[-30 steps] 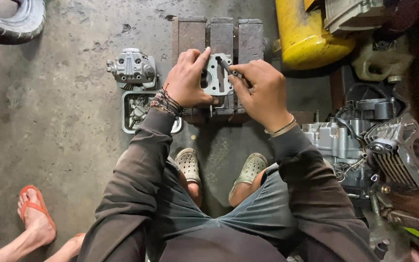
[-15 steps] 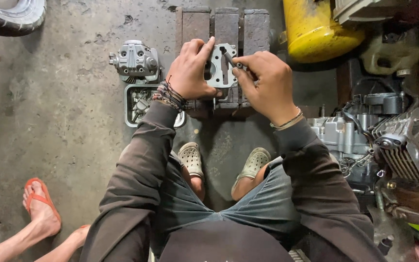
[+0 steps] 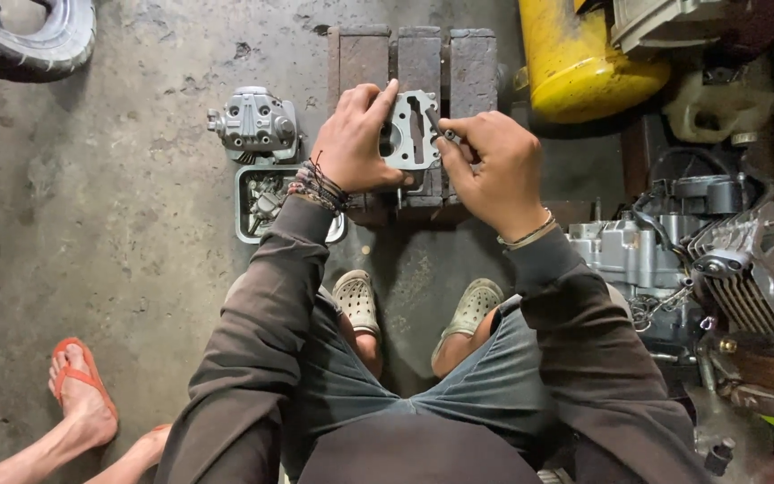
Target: Evaluating the seating of a valve within a motorcycle cylinder head by manual insertion and rotation.
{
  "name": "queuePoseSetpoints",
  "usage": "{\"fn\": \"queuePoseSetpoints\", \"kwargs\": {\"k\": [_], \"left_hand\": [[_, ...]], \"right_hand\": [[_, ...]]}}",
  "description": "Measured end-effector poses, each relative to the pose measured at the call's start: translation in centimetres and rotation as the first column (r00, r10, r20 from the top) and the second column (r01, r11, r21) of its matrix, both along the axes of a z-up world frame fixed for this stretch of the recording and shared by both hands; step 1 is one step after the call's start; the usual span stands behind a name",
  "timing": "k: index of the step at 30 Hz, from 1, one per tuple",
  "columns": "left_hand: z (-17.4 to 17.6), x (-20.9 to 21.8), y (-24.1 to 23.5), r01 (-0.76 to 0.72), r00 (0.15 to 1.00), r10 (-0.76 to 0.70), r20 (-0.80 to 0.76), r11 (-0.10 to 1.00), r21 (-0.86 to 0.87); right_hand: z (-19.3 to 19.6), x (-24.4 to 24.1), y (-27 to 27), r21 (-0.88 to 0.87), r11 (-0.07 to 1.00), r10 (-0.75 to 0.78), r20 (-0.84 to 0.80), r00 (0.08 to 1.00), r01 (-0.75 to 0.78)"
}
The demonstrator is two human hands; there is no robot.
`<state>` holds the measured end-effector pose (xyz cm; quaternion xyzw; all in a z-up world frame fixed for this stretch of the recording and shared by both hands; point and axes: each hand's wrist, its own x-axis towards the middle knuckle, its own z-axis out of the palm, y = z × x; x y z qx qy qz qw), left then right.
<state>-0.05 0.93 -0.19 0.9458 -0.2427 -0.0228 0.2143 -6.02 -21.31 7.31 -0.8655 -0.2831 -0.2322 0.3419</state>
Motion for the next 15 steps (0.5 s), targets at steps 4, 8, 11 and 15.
{"fn": "queuePoseSetpoints", "kwargs": {"k": [4,8,11,15], "left_hand": [[0.1,0.2,0.0,0.008,1.0,-0.008,0.026,1.0,-0.01],[0.2,-0.2,-0.1,0.004,0.999,-0.004,0.04,1.0,-0.002],[-0.2,0.0,-0.1,0.013,0.998,-0.014,0.062,1.0,0.021],[-0.8,0.1,0.2,0.027,0.99,-0.029,0.141,0.999,0.018]], "right_hand": [[0.1,0.3,0.0,0.017,1.0,0.002,0.002,1.0,-0.002],[0.3,0.0,0.0,0.032,0.999,-0.01,-0.037,0.999,0.011],[0.4,0.0,-0.2,0.012,1.0,-0.013,-0.028,1.0,0.013],[1.1,-0.1,-0.3,-0.024,0.999,0.033,-0.028,0.999,-0.034]]}}
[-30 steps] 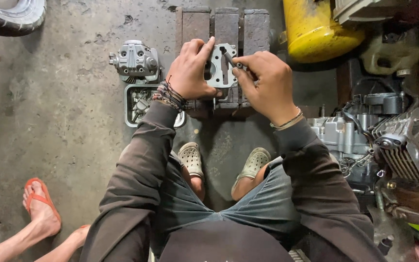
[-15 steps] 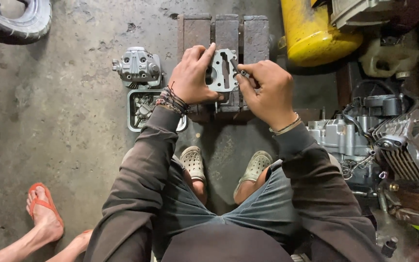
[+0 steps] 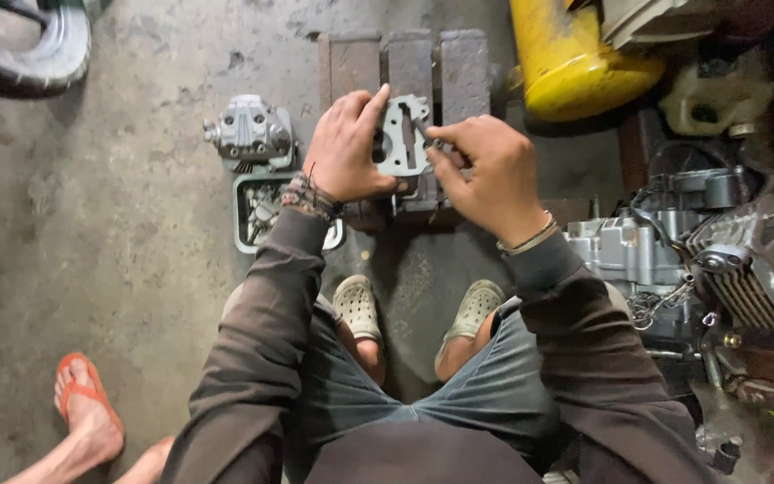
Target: Evaluating the seating of a valve within a motorcycle cylinder head by manual insertion and rotation.
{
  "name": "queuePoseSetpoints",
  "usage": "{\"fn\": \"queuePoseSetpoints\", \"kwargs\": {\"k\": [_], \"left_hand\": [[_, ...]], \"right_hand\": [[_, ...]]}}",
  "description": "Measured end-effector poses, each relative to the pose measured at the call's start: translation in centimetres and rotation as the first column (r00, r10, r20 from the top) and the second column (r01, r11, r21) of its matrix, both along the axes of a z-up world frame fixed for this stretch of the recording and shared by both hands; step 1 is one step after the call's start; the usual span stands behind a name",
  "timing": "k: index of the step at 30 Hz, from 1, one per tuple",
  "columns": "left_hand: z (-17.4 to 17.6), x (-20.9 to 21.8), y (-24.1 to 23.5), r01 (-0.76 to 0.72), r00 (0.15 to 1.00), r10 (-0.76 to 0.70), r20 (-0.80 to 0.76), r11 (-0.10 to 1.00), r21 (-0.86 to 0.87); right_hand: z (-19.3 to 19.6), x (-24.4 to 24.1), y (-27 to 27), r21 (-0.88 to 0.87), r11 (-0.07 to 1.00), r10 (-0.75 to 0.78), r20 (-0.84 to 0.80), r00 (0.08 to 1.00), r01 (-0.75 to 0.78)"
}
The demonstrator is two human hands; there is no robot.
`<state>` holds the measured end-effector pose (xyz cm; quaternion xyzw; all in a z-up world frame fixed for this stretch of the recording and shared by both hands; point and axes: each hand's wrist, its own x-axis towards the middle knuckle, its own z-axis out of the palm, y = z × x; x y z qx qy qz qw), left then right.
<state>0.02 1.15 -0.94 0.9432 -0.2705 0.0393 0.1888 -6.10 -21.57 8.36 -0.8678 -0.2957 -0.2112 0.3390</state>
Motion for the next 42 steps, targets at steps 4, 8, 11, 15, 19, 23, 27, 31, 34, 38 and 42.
{"fn": "queuePoseSetpoints", "kwargs": {"k": [4,8,11,15,19,23,27,31,34,38,42], "left_hand": [[2.1,-1.3,-0.2,-0.08,0.997,0.079,-0.015,0.996,-0.049],[5.1,-3.0,0.0,-0.07,0.997,0.06,-0.047,0.97,-0.233],[5.5,-3.5,0.1,-0.036,0.999,0.019,-0.042,0.903,-0.429],[5.8,-4.9,-1.4,-0.198,0.952,-0.108,-0.288,0.499,-0.844],[8.5,-6.9,-1.9,-0.248,0.941,-0.089,-0.328,0.477,-0.843],[9.1,-7.8,-2.6,-0.21,0.954,-0.066,-0.291,0.545,-0.812],[9.9,-8.0,-3.1,-0.15,0.965,-0.081,-0.248,0.604,-0.783],[9.0,-7.8,-3.2,-0.12,0.962,-0.116,-0.248,0.636,-0.762],[8.5,-8.4,-3.2,-0.071,0.953,-0.183,-0.24,0.638,-0.767],[8.7,-7.9,-3.8,-0.048,0.979,-0.114,-0.169,0.675,-0.736],[10.2,-8.5,-2.8,-0.09,0.992,-0.012,-0.128,0.645,-0.759]], "right_hand": [[-0.3,0.6,-0.3,0.095,0.995,-0.019,0.057,0.998,0.013],[-0.3,0.4,-0.8,0.195,0.979,-0.039,-0.097,0.995,0.057],[-0.2,0.3,-1.3,0.238,0.965,-0.069,-0.168,0.983,0.108],[-0.1,0.1,-1.7,0.339,0.931,-0.048,-0.247,0.968,0.132],[0.5,-0.5,-1.7,0.389,0.916,0.007,-0.251,0.968,0.095],[0.0,-0.4,-1.6,0.385,0.921,0.036,-0.225,0.974,0.055],[1.3,-0.5,-1.1,0.364,0.931,0.106,-0.214,0.971,-0.021],[0.3,-0.6,-1.3,0.324,0.945,0.116,-0.217,0.969,-0.04],[-0.3,-1.1,-1.2,0.292,0.954,0.125,-0.184,0.975,-0.067],[0.4,-0.7,-1.3,0.282,0.957,0.124,-0.206,0.971,-0.063],[-0.2,0.2,-0.8,0.302,0.952,0.117,-0.189,0.975,-0.056]]}}
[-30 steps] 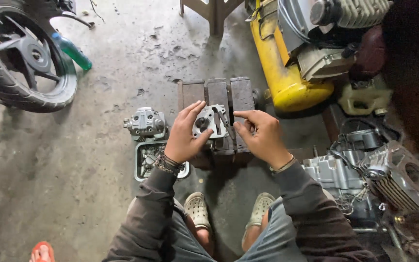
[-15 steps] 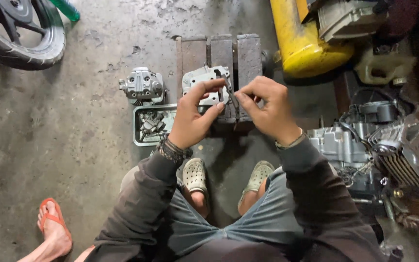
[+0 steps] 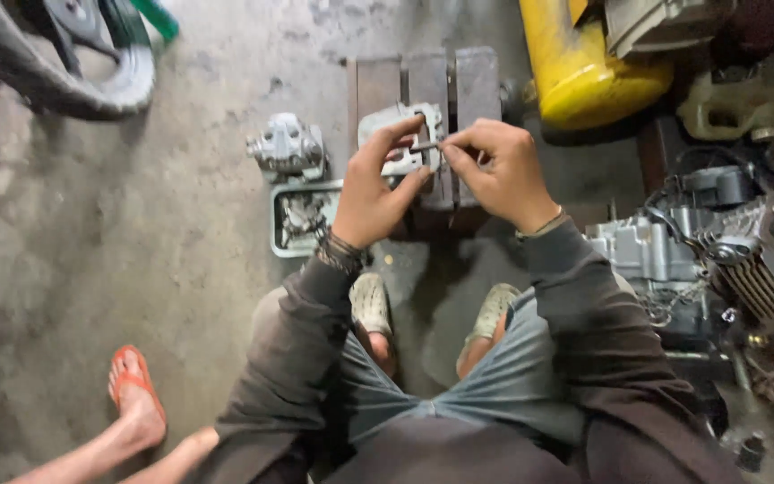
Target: Evaluating the seating of a valve within a motorcycle cylinder head by manual insertion and rotation.
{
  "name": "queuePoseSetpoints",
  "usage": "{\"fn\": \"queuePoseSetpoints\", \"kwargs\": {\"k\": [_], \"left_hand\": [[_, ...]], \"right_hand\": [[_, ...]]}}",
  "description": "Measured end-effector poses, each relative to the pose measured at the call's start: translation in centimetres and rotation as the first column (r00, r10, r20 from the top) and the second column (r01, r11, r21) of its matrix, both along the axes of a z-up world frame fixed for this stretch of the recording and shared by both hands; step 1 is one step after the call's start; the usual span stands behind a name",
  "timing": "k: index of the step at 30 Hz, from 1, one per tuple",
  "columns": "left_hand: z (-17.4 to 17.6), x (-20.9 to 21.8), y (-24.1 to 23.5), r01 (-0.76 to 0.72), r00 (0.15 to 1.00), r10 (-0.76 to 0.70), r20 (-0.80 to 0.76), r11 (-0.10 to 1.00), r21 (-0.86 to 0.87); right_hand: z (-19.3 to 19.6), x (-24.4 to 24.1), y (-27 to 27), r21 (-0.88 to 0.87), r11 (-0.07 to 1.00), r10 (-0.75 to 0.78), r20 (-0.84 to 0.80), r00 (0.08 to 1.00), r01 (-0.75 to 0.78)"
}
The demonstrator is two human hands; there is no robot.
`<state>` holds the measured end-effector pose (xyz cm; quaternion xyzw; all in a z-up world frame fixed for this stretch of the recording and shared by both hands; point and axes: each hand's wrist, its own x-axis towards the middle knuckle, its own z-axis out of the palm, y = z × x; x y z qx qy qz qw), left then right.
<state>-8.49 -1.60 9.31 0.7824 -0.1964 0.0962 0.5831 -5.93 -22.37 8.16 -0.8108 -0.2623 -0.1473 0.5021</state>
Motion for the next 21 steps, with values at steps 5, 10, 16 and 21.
{"fn": "queuePoseSetpoints", "kwargs": {"k": [5,10,16,21], "left_hand": [[-2.3,1.5,0.9,-0.082,0.996,0.081,0.041,0.997,0.015],[-3.3,1.5,1.1,-0.12,0.99,0.116,0.077,0.992,0.042],[-5.1,2.1,-0.4,-0.165,0.983,0.16,0.089,0.984,0.06],[-5.0,2.5,-0.4,-0.248,0.961,0.244,0.131,0.968,0.017]], "right_hand": [[-0.9,0.1,-0.4,0.058,0.99,-0.129,-0.04,0.991,0.131],[-0.7,-0.7,-0.3,-0.005,0.987,-0.16,-0.029,0.987,0.159],[-0.5,-0.7,-0.3,-0.107,0.961,-0.243,0.113,0.963,0.255],[-0.9,-0.3,-0.3,-0.168,0.947,-0.245,0.181,0.953,0.275]]}}
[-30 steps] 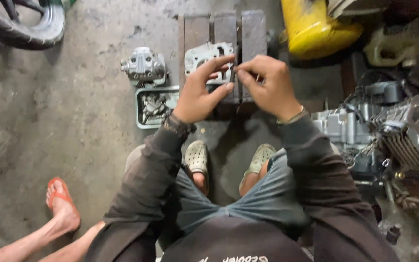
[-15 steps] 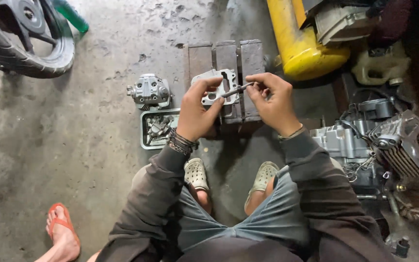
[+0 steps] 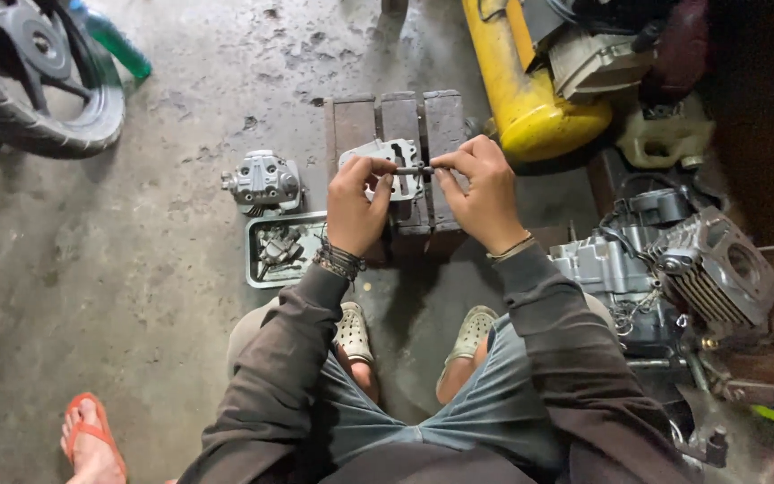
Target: Evaluating the seating of a valve within a motorcycle cylinder head by manual insertion and rotation.
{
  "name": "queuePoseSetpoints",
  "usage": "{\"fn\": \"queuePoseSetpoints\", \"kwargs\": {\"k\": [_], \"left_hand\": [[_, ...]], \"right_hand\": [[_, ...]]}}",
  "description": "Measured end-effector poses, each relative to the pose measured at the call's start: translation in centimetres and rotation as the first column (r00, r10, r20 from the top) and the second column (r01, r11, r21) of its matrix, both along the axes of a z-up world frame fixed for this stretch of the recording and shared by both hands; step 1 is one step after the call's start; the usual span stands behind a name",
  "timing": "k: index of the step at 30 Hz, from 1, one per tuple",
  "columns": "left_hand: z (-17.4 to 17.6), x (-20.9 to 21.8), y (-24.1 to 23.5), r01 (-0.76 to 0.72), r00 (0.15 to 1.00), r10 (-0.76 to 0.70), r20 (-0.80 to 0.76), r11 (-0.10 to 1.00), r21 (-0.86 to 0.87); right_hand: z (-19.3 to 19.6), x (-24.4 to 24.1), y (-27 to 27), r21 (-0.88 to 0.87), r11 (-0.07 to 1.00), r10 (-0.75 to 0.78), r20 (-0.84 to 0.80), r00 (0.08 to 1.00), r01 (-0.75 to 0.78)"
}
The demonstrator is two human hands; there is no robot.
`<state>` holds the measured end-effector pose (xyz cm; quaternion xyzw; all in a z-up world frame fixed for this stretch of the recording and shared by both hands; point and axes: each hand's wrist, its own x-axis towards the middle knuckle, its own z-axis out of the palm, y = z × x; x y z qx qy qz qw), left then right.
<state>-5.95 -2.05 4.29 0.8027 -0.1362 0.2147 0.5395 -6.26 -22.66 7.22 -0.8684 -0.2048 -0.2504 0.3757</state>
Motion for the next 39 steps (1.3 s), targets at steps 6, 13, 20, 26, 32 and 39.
{"fn": "queuePoseSetpoints", "kwargs": {"k": [6,13,20,26,32,39], "left_hand": [[-0.4,0.4,0.1,-0.031,0.999,0.031,0.028,0.999,-0.008],[-0.2,-0.2,-0.1,-0.039,0.999,0.038,0.011,0.999,0.016],[1.8,-1.3,0.1,0.014,1.0,-0.013,-0.023,0.998,0.053],[1.6,-2.0,-0.4,0.004,0.999,-0.005,0.033,1.0,0.008],[1.8,-1.9,-0.4,-0.032,0.997,0.033,0.072,0.999,-0.01],[1.0,-2.5,-0.3,-0.133,0.977,0.096,0.193,0.973,0.187]], "right_hand": [[-0.1,0.2,-0.3,-0.001,1.0,0.027,0.009,1.0,-0.027],[0.3,-1.1,0.2,0.058,0.998,0.032,0.011,0.999,-0.032],[0.2,-0.5,0.4,-0.009,1.0,0.009,0.007,1.0,-0.009],[-0.2,-0.4,0.5,0.025,1.0,0.011,0.0,1.0,-0.011],[-0.5,-0.3,0.6,0.033,0.999,0.027,0.016,1.0,-0.027],[-0.2,-0.6,0.8,0.039,0.999,0.012,0.044,0.999,-0.013]]}}
